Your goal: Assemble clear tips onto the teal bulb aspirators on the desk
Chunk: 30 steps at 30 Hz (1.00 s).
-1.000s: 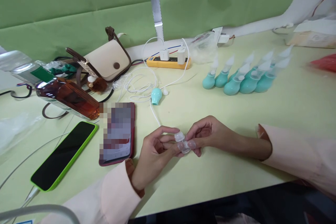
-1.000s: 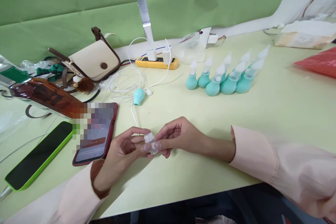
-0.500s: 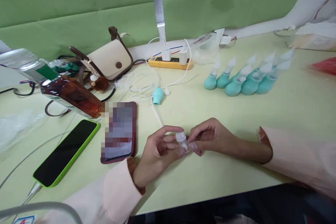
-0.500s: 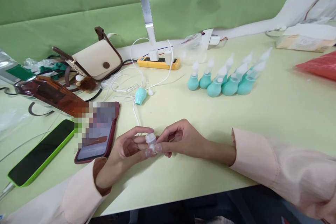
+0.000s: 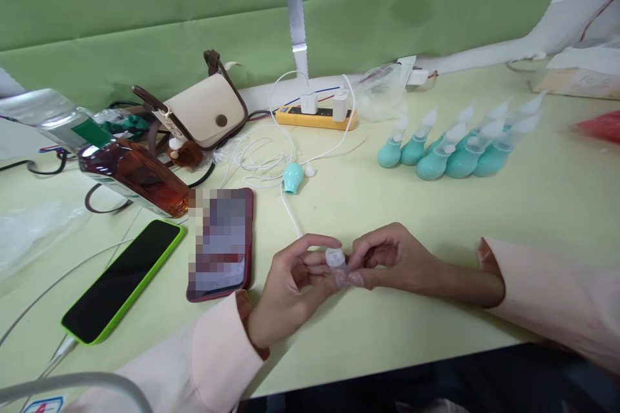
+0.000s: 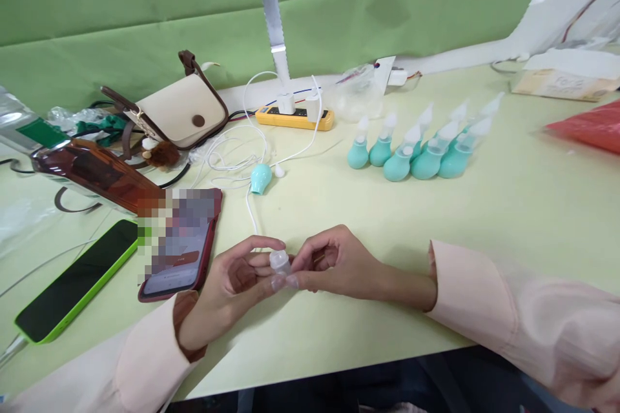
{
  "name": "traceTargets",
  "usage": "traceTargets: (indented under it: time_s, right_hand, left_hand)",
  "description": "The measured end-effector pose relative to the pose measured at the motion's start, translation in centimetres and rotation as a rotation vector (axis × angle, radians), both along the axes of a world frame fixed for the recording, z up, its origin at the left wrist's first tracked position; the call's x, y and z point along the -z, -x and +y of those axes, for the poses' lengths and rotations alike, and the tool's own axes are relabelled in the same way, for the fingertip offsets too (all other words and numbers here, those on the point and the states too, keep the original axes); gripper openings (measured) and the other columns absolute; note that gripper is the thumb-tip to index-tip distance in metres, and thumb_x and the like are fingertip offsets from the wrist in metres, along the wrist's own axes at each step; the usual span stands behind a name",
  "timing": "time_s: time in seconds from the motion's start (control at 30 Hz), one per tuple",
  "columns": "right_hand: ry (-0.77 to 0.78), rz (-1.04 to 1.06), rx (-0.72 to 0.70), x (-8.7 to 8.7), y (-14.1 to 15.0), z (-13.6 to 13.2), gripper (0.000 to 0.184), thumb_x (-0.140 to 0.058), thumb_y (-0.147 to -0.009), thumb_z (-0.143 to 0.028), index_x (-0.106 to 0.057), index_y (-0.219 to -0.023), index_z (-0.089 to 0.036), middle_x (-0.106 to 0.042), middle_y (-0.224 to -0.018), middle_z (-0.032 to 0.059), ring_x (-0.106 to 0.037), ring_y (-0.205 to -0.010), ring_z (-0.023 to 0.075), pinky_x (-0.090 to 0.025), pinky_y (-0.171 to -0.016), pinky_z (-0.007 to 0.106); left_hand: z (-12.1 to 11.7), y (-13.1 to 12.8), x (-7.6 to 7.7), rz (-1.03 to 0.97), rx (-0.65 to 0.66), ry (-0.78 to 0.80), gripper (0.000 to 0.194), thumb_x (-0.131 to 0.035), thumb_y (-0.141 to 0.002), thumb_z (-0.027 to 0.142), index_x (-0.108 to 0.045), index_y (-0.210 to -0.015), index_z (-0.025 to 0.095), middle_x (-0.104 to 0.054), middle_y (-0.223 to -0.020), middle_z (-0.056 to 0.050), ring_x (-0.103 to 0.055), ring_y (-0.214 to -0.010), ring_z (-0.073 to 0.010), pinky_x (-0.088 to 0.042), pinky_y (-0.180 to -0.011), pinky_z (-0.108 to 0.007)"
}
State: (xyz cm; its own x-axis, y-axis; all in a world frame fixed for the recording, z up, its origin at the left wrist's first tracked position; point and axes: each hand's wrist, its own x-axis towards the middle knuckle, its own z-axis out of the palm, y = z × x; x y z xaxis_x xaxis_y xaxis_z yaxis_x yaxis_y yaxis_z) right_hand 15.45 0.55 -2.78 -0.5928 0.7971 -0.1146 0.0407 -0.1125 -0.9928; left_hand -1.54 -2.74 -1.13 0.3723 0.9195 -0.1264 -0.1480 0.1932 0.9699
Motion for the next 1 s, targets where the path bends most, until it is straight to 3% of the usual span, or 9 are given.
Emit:
traceTargets:
  time_s: [0.17, 0.27, 0.37, 0.43, 0.5, 0.67, 0.77, 0.87, 1.0]
  right_hand:
    - [-0.212, -0.071, 0.061, 0.1, -0.1, 0.3, 0.015, -0.062, -0.064, -0.028, -0.059, -0.065, -0.013, -0.058, -0.061, 0.0017, -0.053, -0.055, 0.0104, -0.045, -0.053, 0.023]
    - [-0.574, -0.154, 0.133, 0.1, 0.0, 1.2, 0.012, -0.057, -0.069, -0.026, -0.058, -0.074, -0.015, -0.058, -0.069, 0.0035, -0.053, -0.062, 0.0121, -0.046, -0.058, 0.025]
    - [-0.991, -0.298, 0.151, -0.2, 0.6, 3.0, 0.022, -0.052, -0.073, -0.024, -0.054, -0.094, -0.016, -0.055, -0.092, 0.0081, -0.051, -0.084, 0.0170, -0.044, -0.072, 0.030]
    - [-1.189, -0.467, 0.130, -0.6, 1.6, 4.6, 0.033, -0.048, -0.074, -0.022, -0.048, -0.107, -0.017, -0.046, -0.111, 0.0105, -0.041, -0.101, 0.0221, -0.038, -0.083, 0.038]
    - [-1.320, -0.663, 0.098, -0.9, 2.7, 6.4, 0.045, -0.047, -0.073, -0.020, -0.039, -0.118, -0.018, -0.034, -0.124, 0.0114, -0.031, -0.108, 0.0279, -0.032, -0.084, 0.046]
    - [-1.426, -0.990, 0.089, -0.8, 5.3, 9.9, 0.060, -0.048, -0.071, -0.016, -0.025, -0.126, -0.024, -0.018, -0.134, 0.0105, -0.019, -0.112, 0.0362, -0.021, -0.081, 0.056]
    - [-1.445, -1.056, 0.026, -0.4, 6.0, 10.8, 0.055, -0.044, -0.073, -0.013, -0.027, -0.124, -0.024, -0.024, -0.131, 0.0108, -0.023, -0.109, 0.0347, -0.018, -0.080, 0.057]
    - [-1.501, -1.086, -0.040, -0.4, 6.3, 11.1, 0.047, -0.038, -0.074, -0.005, -0.036, -0.118, -0.022, -0.036, -0.122, 0.0117, -0.033, -0.102, 0.0299, -0.016, -0.080, 0.055]
    - [-1.513, -1.073, -0.027, -1.0, 6.0, 11.4, 0.036, -0.040, -0.076, -0.008, -0.044, -0.110, -0.019, -0.043, -0.109, 0.0131, -0.039, -0.095, 0.0263, -0.017, -0.080, 0.049]
  left_hand:
    - [0.0, 0.0, -0.1, 0.031, -0.074, 0.002, 0.036, -0.063, -0.067, 0.017, -0.046, -0.098, 0.015, -0.065, -0.073, -0.005, -0.060, -0.067, -0.0143, -0.046, -0.064, -0.025]
    - [-0.1, 0.0, 0.1, 0.020, -0.078, 0.002, 0.041, -0.065, -0.065, 0.017, -0.041, -0.098, 0.018, -0.065, -0.066, -0.002, -0.060, -0.061, -0.0137, -0.046, -0.061, -0.026]
    - [-0.1, 0.0, 0.3, 0.057, -0.094, -0.016, 0.037, -0.068, -0.062, 0.018, -0.045, -0.091, 0.017, -0.063, -0.067, -0.002, -0.061, -0.063, -0.0158, -0.047, -0.061, -0.028]
    - [0.0, 0.0, 0.3, 0.087, -0.111, -0.025, 0.032, -0.068, -0.061, 0.019, -0.049, -0.086, 0.015, -0.064, -0.073, -0.005, -0.060, -0.068, -0.0170, -0.047, -0.063, -0.028]
    - [0.2, 0.0, 0.3, 0.091, -0.124, -0.029, 0.030, -0.068, -0.061, 0.018, -0.051, -0.085, 0.014, -0.063, -0.077, -0.006, -0.060, -0.071, -0.0170, -0.047, -0.065, -0.028]
    - [0.4, 0.1, 0.1, 0.053, -0.155, -0.011, 0.035, -0.066, -0.063, 0.020, -0.046, -0.091, 0.016, -0.064, -0.075, -0.005, -0.059, -0.070, -0.0160, -0.047, -0.063, -0.027]
    - [0.3, 0.1, 0.1, 0.069, -0.143, -0.014, 0.039, -0.065, -0.064, 0.018, -0.042, -0.096, 0.018, -0.063, -0.072, -0.003, -0.057, -0.064, -0.0137, -0.046, -0.059, -0.026]
    - [0.3, 0.2, 0.2, 0.097, -0.123, -0.046, 0.031, -0.064, -0.064, 0.018, -0.047, -0.091, 0.015, -0.061, -0.071, -0.004, -0.056, -0.063, -0.0133, -0.046, -0.058, -0.026]
    - [0.3, 0.2, 0.6, 0.097, -0.159, -0.076, 0.027, -0.063, -0.065, 0.020, -0.051, -0.089, 0.014, -0.059, -0.071, -0.003, -0.057, -0.065, -0.0149, -0.047, -0.059, -0.027]
